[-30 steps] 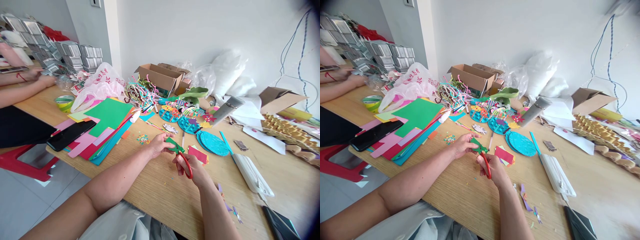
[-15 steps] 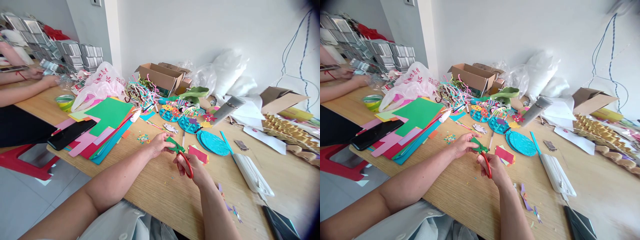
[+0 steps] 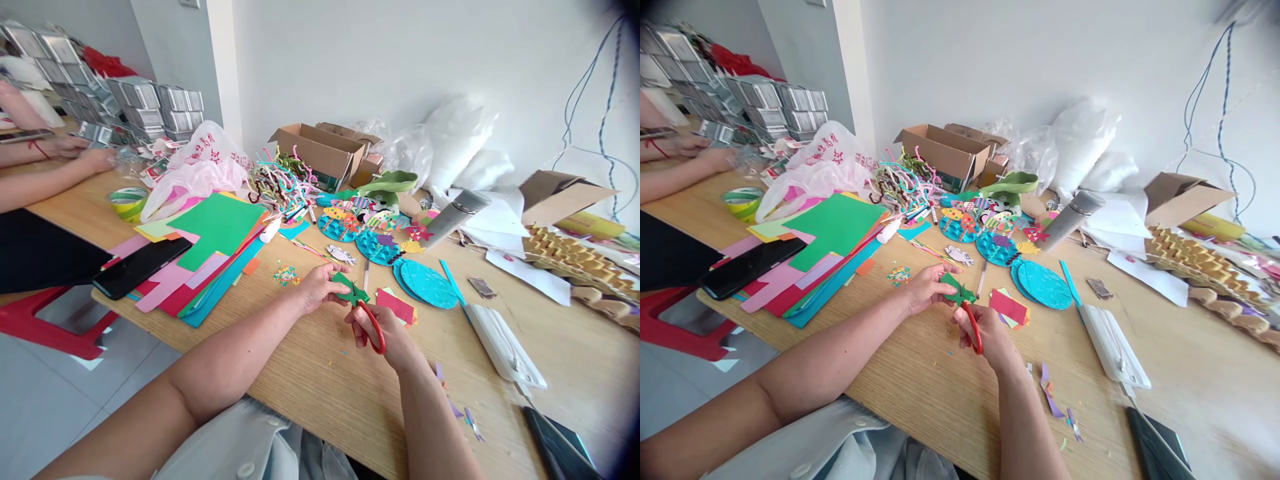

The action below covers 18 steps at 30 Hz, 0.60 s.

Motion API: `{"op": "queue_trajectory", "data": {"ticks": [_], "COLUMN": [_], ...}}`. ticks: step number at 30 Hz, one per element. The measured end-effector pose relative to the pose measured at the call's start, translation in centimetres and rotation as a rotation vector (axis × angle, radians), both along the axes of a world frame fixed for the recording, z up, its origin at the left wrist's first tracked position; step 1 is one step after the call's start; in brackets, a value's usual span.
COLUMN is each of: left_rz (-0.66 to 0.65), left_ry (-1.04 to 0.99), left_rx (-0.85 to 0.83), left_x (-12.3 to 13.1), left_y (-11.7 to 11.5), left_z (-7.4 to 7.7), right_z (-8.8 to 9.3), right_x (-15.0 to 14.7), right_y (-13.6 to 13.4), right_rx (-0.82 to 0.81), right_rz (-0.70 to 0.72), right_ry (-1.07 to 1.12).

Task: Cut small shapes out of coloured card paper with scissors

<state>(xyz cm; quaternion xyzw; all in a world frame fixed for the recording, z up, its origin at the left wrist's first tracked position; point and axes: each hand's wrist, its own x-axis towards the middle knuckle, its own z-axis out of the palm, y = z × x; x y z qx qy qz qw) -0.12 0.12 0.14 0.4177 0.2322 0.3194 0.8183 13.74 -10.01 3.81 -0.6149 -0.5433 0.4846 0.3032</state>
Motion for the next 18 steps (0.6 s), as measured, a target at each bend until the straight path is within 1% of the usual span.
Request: {"op": "queue_trajectory", "data": {"ticks": [13, 18], "left_rz": [0.001, -0.003], "left_ry": [-0.015, -0.015], "left_rx": [0.002, -0.002], "left_x": [-0.03, 0.01], "left_y": [0.06, 0.04], "left_z": [-0.10, -0.21], "right_z": [-0.59, -0.60], "right_x": [0.21, 0.10], "right_y": [0.03, 0.06], "right_rx": [0.003, 0.009], "right_rz": [-0.013, -0.014], "right_ry": [0.032, 0.007]}}
